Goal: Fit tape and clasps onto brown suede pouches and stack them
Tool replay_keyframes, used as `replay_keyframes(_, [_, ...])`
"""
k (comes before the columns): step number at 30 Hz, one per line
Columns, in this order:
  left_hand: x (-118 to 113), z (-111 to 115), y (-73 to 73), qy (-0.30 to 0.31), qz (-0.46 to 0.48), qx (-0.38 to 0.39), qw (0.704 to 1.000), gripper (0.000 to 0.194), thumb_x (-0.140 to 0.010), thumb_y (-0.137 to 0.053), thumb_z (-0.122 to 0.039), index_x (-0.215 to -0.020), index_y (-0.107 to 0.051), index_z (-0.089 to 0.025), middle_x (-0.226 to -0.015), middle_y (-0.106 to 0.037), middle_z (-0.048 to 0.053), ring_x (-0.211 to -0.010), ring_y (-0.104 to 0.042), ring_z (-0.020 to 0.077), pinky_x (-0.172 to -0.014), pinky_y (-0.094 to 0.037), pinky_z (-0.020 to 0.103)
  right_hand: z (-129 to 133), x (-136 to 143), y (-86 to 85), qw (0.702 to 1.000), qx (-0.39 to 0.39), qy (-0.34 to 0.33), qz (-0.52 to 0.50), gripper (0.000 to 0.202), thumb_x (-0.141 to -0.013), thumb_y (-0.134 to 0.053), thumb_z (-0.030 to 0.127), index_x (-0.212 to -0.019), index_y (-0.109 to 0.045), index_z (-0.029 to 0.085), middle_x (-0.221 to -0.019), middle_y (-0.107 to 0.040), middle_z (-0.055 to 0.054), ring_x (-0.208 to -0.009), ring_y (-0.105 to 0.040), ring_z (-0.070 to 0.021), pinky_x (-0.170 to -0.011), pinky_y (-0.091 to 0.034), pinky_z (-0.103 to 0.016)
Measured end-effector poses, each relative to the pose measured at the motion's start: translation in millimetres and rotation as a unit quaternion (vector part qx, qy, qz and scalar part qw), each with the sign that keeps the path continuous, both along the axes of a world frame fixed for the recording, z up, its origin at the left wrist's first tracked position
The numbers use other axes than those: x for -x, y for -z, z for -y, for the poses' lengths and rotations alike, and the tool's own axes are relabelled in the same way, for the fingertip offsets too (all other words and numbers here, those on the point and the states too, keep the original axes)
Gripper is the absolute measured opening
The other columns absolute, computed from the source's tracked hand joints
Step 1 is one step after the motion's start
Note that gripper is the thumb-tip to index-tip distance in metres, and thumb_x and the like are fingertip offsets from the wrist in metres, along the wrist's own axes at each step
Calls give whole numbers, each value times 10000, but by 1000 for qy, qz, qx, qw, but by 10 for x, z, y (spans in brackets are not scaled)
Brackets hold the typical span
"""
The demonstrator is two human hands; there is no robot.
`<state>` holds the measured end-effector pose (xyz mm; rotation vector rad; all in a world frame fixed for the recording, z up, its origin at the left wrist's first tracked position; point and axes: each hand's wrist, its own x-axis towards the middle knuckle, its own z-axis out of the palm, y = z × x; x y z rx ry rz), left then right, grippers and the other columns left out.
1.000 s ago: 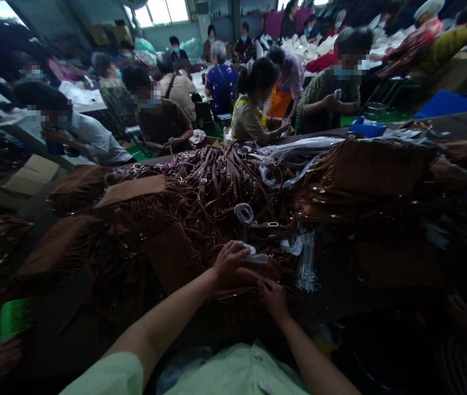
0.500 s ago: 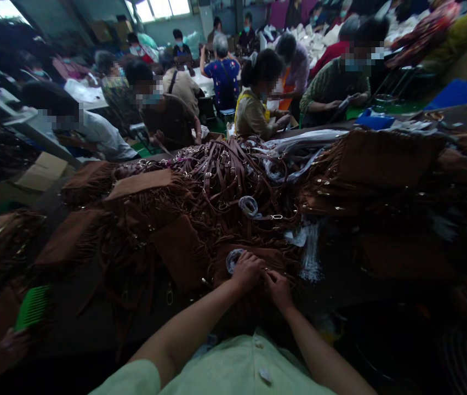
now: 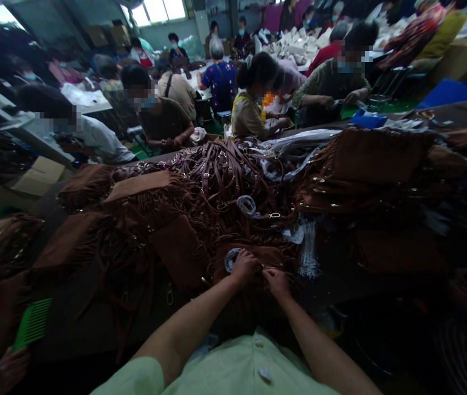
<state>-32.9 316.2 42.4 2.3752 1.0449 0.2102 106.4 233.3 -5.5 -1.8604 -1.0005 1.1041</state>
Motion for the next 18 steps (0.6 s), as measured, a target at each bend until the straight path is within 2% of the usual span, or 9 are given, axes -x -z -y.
replay_keyframes(6, [29,13,-21,-4,7,17,1000,170,-814,-605,-316,-929,-720,-267,-869,-649,48,-951,-502,199,-1058,-209,376,-21,17,33,999,29,8,-30,364,-673,-548,461,-645,-696,130,-475,-570,-9,-416,-478,-123,-431,-326,-216])
replay_keyframes(13, [83,7,7,30,23,23,999,174,-822,-589,-322,-935,-720,-305,-852,-641,28,-958,-496,186,-1068,-178,377,-19,28,35,998,26,24,-45,425,-690,-532,525,-648,-675,127,-460,-550,-3,-379,-468,-126,-402,-334,-227])
replay_keyframes(18, [-47,-33,1,-59,-18,73,995,216,-800,-574,-377,-763,-740,-244,-802,-663,57,-939,-533,226,-1031,-216,438,18,-3,-21,1000,0,-17,0,384,-712,-530,487,-678,-689,140,-539,-604,-13,-456,-509,-128,-445,-353,-217])
